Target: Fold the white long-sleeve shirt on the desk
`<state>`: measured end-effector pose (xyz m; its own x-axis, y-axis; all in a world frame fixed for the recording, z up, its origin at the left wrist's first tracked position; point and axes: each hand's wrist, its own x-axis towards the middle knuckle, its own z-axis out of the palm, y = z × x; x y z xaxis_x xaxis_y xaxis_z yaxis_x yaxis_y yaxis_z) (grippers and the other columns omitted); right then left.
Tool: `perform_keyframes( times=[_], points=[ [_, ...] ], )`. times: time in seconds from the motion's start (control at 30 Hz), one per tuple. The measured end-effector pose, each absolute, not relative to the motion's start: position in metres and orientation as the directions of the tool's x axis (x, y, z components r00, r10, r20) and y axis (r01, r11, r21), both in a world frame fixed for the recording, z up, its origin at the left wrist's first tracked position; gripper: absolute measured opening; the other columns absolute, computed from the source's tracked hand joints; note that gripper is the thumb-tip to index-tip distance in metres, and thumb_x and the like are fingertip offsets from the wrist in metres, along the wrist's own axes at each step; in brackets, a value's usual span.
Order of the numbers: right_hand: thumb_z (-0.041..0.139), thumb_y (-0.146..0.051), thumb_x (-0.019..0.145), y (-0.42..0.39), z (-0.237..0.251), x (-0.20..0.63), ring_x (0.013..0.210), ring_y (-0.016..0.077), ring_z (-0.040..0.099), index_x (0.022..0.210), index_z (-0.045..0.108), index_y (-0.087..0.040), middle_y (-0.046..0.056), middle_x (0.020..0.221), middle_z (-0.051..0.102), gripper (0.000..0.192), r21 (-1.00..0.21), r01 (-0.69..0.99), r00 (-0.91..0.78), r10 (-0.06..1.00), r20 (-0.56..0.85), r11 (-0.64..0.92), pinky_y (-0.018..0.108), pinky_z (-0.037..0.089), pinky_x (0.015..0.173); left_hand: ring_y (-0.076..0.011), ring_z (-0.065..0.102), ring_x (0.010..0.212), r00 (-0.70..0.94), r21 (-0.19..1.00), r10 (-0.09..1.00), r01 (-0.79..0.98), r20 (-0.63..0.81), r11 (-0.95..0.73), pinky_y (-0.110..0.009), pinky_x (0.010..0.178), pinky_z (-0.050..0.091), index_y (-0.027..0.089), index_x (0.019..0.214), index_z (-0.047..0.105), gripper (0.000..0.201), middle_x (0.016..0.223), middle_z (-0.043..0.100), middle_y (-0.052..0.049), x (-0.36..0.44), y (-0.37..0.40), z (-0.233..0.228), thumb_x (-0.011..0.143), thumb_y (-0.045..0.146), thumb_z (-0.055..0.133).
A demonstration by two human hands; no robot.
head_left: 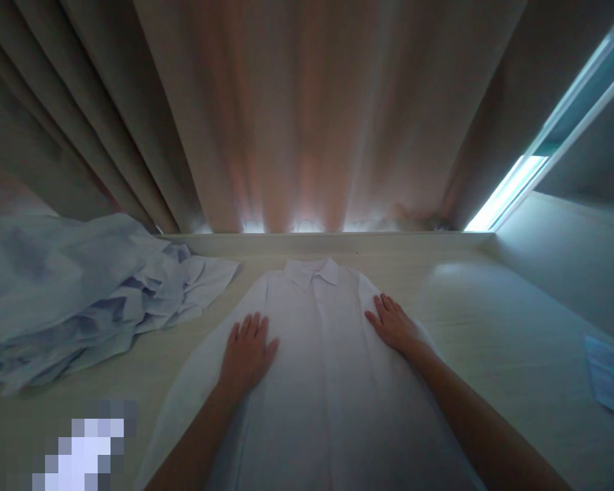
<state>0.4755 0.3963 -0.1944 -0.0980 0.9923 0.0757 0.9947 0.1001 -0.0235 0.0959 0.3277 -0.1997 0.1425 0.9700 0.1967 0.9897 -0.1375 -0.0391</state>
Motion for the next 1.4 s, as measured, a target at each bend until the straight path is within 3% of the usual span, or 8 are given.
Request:
perform_keyframes(
  times=[0.13,0.27,0.4,0.57,0.7,1.0,1.23,1.4],
  points=[
    [0.025,-0.052,0.091,0.377,-0.179,0.464,0.137,0.0301,0.019,0.141,0.029,-0.004,0.022,0.147,0.026,0.069,-0.006,0.994,-0.107,0.982,0.154,0.109,0.046,0.018,0.111,-0.0313,0.031,0.133,0.158,-0.037,0.967,0.987,0.198,-0.153,-0.052,0.109,0.023,0.013,0.135,0.039,0.060,0.142,0.039,-0.017,0.097,0.324,-0.192,0.089,0.049,0.025],
    [0.030,-0.051,0.091,0.318,-0.166,0.458,0.139,0.0273,0.012,0.142,0.029,-0.008,0.018,0.149,0.022,0.067,-0.027,0.969,-0.229,0.939,0.257,0.244,0.047,0.017,0.112,-0.0290,0.027,0.136,0.171,-0.011,0.942,0.985,0.288,-0.175,-0.049,0.110,0.024,0.010,0.138,0.034,0.061,0.145,0.034,-0.017,0.078,0.280,-0.193,0.089,0.047,0.025],
    [0.034,-0.047,0.091,0.231,-0.177,0.468,0.139,0.0249,0.014,0.142,0.031,-0.016,0.013,0.150,0.023,0.059,-0.080,0.947,-0.276,0.917,0.288,0.310,0.047,0.023,0.111,-0.0275,0.024,0.137,0.188,0.046,0.911,0.974,0.368,-0.220,-0.050,0.110,0.028,0.020,0.138,0.036,0.057,0.145,0.036,-0.009,0.057,0.198,-0.217,0.086,0.045,0.034],
    [0.042,-0.038,0.089,0.150,-0.194,0.463,0.137,0.0274,0.022,0.140,0.036,-0.019,0.012,0.148,0.028,0.055,-0.115,0.931,-0.308,0.913,0.267,0.348,0.048,0.030,0.108,-0.0252,0.028,0.136,0.167,0.090,0.939,0.975,0.299,-0.202,-0.049,0.110,0.028,0.032,0.132,0.045,0.053,0.142,0.042,-0.001,0.078,0.118,-0.234,0.081,0.043,0.042],
    [0.044,-0.027,0.085,0.122,-0.196,0.437,0.135,0.0291,0.027,0.140,0.036,-0.019,0.012,0.147,0.031,0.056,-0.105,0.914,-0.357,0.898,0.257,0.393,0.051,0.032,0.106,-0.0303,0.029,0.135,0.113,0.044,0.968,0.991,0.224,-0.126,-0.056,0.106,0.027,0.026,0.130,0.047,0.052,0.143,0.039,-0.008,0.093,0.098,-0.225,0.080,0.039,0.043],
    [0.046,-0.029,0.084,0.125,-0.215,0.412,0.133,0.0298,0.031,0.137,0.041,-0.016,0.014,0.144,0.035,0.055,-0.135,0.860,-0.461,0.862,0.211,0.493,0.051,0.030,0.107,-0.0293,0.025,0.136,0.155,0.062,0.987,0.986,0.045,-0.157,-0.054,0.109,0.026,0.028,0.139,0.031,0.053,0.148,0.027,-0.008,0.086,0.084,-0.206,0.088,0.043,0.032],
    [0.045,-0.034,0.086,0.086,-0.197,0.443,0.134,0.0295,0.028,0.142,0.031,-0.024,0.008,0.149,0.026,0.059,-0.126,0.862,-0.438,0.848,0.299,0.491,0.051,0.033,0.106,-0.0268,0.027,0.136,0.121,-0.019,0.950,0.992,0.288,-0.121,-0.050,0.108,0.033,0.028,0.139,0.030,0.057,0.146,0.033,-0.005,0.051,0.047,-0.220,0.084,0.036,0.042],
    [0.052,-0.039,0.081,0.030,-0.195,0.505,0.127,0.0333,0.040,0.144,0.027,-0.031,0.007,0.147,0.030,0.068,-0.101,0.871,-0.400,0.813,0.423,0.481,0.049,0.049,0.092,-0.0274,0.041,0.128,0.106,-0.010,0.956,0.994,0.273,-0.108,-0.053,0.105,0.037,0.046,0.131,0.037,0.057,0.131,0.052,0.005,0.027,-0.024,-0.254,0.076,0.038,0.050]
  ],
)
